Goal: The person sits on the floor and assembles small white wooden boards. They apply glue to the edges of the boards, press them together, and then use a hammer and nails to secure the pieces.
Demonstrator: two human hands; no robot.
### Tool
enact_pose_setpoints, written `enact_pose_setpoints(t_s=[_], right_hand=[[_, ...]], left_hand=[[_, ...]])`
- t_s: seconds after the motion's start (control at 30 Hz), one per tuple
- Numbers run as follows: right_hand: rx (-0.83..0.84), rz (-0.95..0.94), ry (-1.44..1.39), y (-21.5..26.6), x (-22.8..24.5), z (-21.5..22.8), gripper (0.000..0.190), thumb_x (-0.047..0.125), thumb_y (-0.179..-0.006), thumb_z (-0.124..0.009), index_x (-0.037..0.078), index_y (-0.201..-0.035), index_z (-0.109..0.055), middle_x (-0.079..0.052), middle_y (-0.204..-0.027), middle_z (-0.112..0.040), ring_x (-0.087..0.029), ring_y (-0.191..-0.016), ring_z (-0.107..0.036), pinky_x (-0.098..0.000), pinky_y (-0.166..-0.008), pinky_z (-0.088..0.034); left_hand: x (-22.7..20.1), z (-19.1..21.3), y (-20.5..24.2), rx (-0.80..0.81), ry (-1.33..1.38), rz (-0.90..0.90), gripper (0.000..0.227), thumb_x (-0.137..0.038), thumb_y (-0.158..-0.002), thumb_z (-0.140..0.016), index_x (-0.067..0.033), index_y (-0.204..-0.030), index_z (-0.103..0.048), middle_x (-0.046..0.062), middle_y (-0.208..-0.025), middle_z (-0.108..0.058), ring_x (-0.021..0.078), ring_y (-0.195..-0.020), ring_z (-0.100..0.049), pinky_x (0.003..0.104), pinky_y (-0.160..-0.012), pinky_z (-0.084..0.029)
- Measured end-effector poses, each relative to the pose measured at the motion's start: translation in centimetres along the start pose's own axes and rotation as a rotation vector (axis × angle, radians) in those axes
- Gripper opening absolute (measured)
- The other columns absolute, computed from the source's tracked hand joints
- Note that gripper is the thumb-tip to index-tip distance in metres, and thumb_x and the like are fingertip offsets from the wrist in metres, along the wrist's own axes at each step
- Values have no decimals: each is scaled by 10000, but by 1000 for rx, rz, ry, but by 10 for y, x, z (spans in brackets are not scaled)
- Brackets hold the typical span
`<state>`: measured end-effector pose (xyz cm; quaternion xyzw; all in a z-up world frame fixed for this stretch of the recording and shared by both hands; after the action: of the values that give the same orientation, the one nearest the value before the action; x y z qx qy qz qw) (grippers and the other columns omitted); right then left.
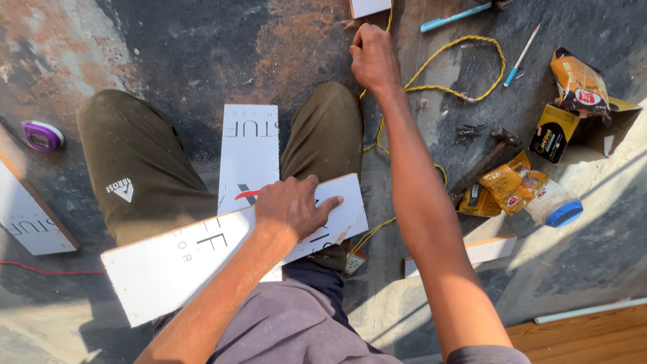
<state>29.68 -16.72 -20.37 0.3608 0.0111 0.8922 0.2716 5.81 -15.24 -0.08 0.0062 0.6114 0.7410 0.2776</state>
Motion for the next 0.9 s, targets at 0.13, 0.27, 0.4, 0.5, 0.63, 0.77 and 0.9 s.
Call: enact_pose_setpoints(t_s=[0.13, 0.27, 0.4, 0.5, 0.63, 0.77, 0.9], right_hand=[[56, -305, -518, 71, 30, 60, 380, -57, -895, -678, 5, -1264, -608, -115, -852, -715, -149, -700, -716, -269, -613, -592], [-19, -365, -686, 187, 82, 98, 117, -38, -973, -709, -61, -1088, -702, -107, -961, -737, -178, -854, -766, -283, -771, -658], [-87, -375, -632, 252, 118, 98, 80, -38, -955, -718, -62, -1031, -714, -118, -966, -720, -179, -832, -756, -287, -745, -656], [-172, -312, -570, 253, 131, 93, 107, -48, -968, -681, -62, -1067, -718, -130, -1021, -733, -177, -902, -757, -288, -822, -647], [-121, -168, -208, 238, 140, 95, 195, -15, -947, -707, -37, -1139, -731, -114, -947, -747, -164, -801, -746, -279, -710, -601], [-104, -5, 12, 230, 147, 94, 112, 37, -947, -728, 8, -1053, -744, -99, -926, -733, -228, -834, -702, -351, -735, -557], [-85, 5, 50, 228, 145, 90, 71, 43, -952, -722, 7, -1011, -737, -97, -895, -722, -243, -857, -687, -375, -749, -546]], left_hand=[[7, -3, -1, 6, 79, 3, 600, -707, -872, -584, -136, -951, -746, 93, -594, -709, 262, -647, -738, 413, -613, -565], [9, -8, 2, -51, 80, -44, 589, -696, -870, -596, -135, -957, -752, 83, -573, -694, 255, -618, -736, 402, -596, -555], [2, -18, 5, -65, 25, -51, 601, -692, -900, -578, -113, -913, -740, 89, -618, -702, 258, -633, -733, 401, -610, -556], [2, -18, 7, -113, -25, -63, 608, -693, -912, -576, -107, -887, -735, 104, -663, -705, 270, -660, -727, 406, -622, -554], [2, -20, 9, -64, 1, -26, 611, -688, -936, -555, -106, -889, -733, 100, -668, -735, 247, -670, -747, 391, -673, -551], [1, -18, 10, -108, -16, -43, 593, -686, -914, -577, -116, -894, -738, 99, -679, -729, 250, -670, -740, 394, -664, -557], [0, -18, 8, -137, -20, -60, 598, -690, -906, -585, -113, -893, -743, 100, -682, -717, 251, -662, -732, 390, -639, -563]])
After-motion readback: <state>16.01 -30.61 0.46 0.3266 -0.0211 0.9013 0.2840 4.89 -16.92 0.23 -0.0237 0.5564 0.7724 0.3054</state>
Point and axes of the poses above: each hand's wrist, its own y-axis away from the middle knuckle, its own z-axis out of the back of the hand, x = y × z, the point moved 3 cm from there along -y, towards the middle knuckle
